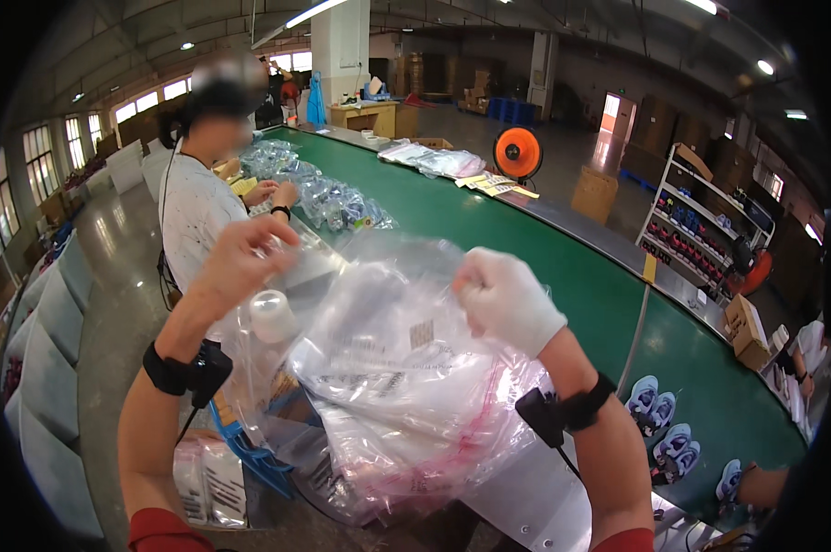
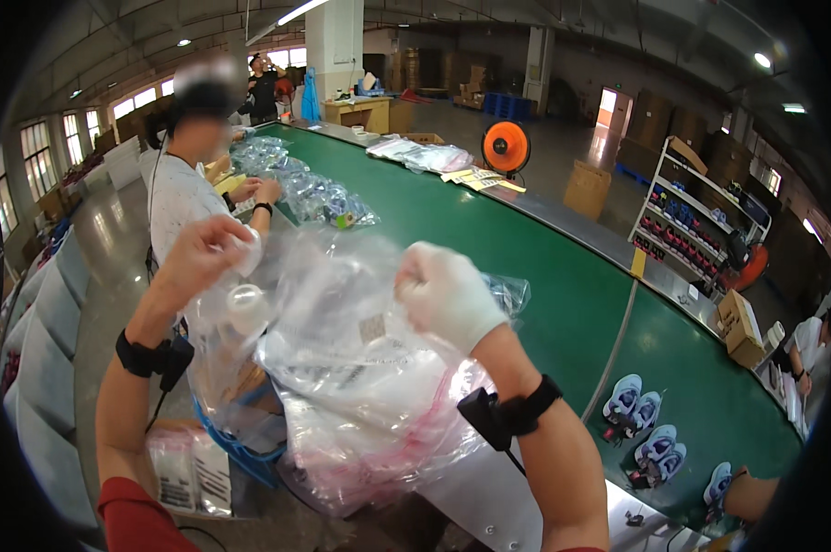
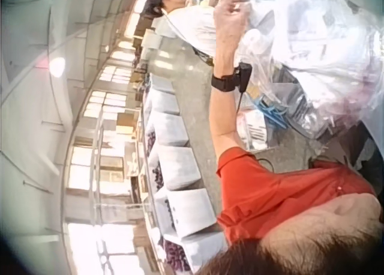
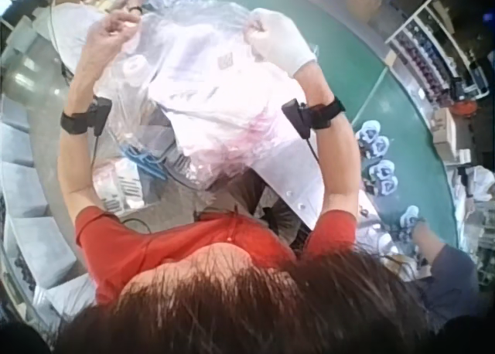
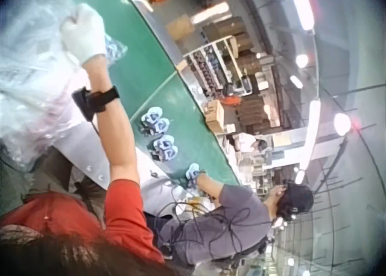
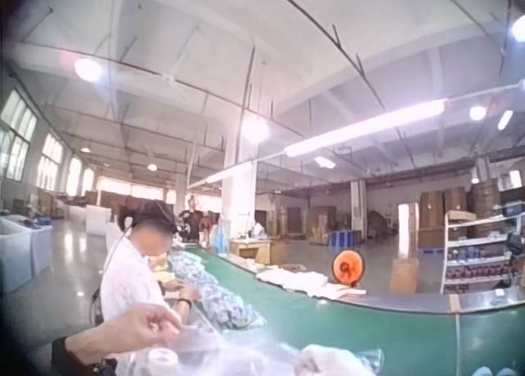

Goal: The person places pairs of light blue and purple sneakers into clear plastic bags on a green conveyor belt. They open the bags, insert the shoes, and move the packaged items along the belt. The process is repeated continuously for multiple pairs of shoes.

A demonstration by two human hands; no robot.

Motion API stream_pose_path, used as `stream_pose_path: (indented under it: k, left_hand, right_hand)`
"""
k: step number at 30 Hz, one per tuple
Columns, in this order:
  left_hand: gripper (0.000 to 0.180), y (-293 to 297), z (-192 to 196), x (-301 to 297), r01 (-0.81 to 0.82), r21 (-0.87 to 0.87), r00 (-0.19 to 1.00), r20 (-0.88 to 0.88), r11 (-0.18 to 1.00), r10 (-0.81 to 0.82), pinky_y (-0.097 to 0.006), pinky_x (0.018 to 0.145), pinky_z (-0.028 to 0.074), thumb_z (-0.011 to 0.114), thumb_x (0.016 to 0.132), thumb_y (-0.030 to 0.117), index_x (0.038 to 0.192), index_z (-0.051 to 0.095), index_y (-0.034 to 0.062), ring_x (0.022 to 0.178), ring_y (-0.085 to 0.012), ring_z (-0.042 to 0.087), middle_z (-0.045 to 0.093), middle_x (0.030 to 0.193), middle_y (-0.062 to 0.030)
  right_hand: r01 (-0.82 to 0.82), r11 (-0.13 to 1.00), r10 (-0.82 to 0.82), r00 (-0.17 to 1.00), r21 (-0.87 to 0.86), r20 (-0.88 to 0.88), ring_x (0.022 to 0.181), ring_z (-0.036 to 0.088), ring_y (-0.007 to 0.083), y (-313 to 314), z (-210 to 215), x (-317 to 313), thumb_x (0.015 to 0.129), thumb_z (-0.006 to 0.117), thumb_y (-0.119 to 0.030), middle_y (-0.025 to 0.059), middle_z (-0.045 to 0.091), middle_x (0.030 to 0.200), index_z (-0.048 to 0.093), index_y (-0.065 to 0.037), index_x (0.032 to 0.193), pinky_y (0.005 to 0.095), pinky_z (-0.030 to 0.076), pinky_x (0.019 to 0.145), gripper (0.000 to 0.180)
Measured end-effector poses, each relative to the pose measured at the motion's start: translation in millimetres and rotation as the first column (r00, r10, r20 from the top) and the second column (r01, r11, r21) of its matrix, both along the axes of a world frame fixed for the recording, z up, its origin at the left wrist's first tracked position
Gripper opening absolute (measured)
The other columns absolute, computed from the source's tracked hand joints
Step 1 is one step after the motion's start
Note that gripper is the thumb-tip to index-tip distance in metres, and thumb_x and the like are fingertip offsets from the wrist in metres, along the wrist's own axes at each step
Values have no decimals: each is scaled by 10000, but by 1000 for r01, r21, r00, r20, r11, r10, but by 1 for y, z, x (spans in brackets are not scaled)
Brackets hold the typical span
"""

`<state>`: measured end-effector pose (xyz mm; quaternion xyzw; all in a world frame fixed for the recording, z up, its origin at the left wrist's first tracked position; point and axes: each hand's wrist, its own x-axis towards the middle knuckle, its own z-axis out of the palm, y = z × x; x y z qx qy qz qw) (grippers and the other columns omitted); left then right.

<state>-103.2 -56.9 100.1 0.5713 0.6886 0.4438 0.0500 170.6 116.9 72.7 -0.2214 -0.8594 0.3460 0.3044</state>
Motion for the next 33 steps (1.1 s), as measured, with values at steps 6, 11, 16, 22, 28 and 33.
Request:
stream_pose_path:
  k: [6,11,16,22,28,33]
  left_hand:
    - [243,-13,33,-42,-346,373,920,315,861,233,-214,384,435,495,882,80,1125,497,74,550,-111,581,517,853,-40]
    - [197,28,53,17,-119,474,992,83,873,90,-233,362,451,516,902,98,1097,502,114,586,-137,627,554,938,-79]
    - [223,77,46,71,231,249,962,89,941,-259,-222,418,461,568,882,95,1101,538,71,595,-97,611,637,933,-72]
    - [214,106,28,84,452,35,886,104,891,-453,-226,486,482,562,883,53,1091,552,2,580,-93,606,678,965,-121]
    - [249,108,24,82,544,-97,835,157,834,-527,-220,468,474,564,883,44,1125,546,-9,570,-87,600,678,987,-125]
    - [273,86,38,74,436,-166,897,168,885,-410,-197,372,410,567,893,111,1140,541,-2,556,-74,602,680,993,-118]
  right_hand:
    - [-143,726,-231,870,-673,-435,525,563,178,27,16,-4,890,468,-134,58,527,638,528,-35,838,309,485,489,127]
    - [-342,586,-256,782,-735,-568,565,589,217,23,10,-26,895,465,-130,98,562,713,508,-40,913,363,527,518,101]
    - [-319,619,-110,870,-717,-481,703,642,260,-5,-10,-26,910,481,-158,128,590,822,495,-59,936,380,556,571,104]
    - [-272,596,-123,899,-755,-421,747,647,268,-2,-33,0,911,505,-173,124,598,869,503,-62,963,380,553,606,122]
    - [-284,591,-138,886,-755,-442,786,654,282,4,-46,21,913,512,-173,147,616,924,510,-60,993,395,553,648,138]
    - [-269,569,-181,881,-777,-438,781,653,281,3,-51,31,915,506,-171,148,616,924,505,-47,1026,386,551,653,166]
